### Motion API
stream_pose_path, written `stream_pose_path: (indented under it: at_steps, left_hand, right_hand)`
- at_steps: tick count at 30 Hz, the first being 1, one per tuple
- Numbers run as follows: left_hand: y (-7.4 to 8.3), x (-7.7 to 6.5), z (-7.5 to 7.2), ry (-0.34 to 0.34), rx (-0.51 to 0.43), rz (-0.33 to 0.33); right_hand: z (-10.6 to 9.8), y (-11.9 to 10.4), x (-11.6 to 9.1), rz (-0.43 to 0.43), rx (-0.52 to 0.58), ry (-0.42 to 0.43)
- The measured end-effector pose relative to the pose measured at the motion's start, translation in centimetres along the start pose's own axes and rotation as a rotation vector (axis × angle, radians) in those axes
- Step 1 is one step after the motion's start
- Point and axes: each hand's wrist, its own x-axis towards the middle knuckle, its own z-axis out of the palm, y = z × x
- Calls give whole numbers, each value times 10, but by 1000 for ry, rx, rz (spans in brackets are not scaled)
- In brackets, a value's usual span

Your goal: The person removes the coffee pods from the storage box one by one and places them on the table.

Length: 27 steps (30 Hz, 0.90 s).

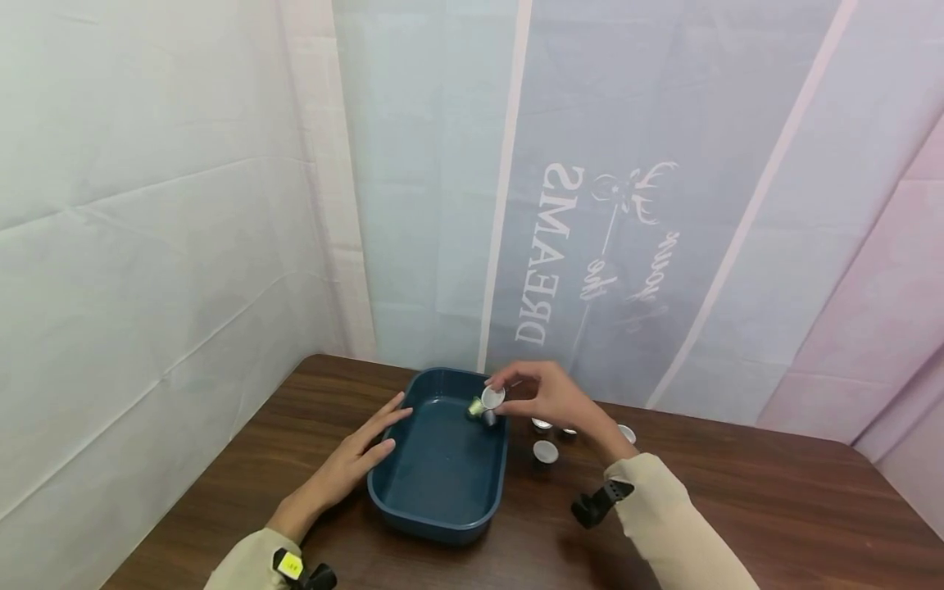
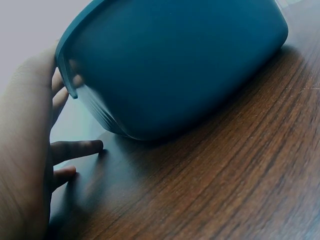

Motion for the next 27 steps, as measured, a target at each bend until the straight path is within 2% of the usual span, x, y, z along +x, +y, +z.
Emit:
stream_pose_path:
  at_steps: [7,16,19,24,27]
  left_hand:
    - [0,0,0,3,-16,13]
    - [3,0,-1,5,-14,4]
    - [11,0,-1,2,-15,3]
    - [33,1,-5,-2,-24,12]
    - [38,1,-6,-4,-17,14]
  right_hand:
    - [-10,11,-22,-38,18,68]
    - [-22,17,-55,-5,27,175]
    - [-25,19,-65,9,26,206]
    - [-24,29,-81,-2,48,243]
    - [-22,34,-90,0,54,262]
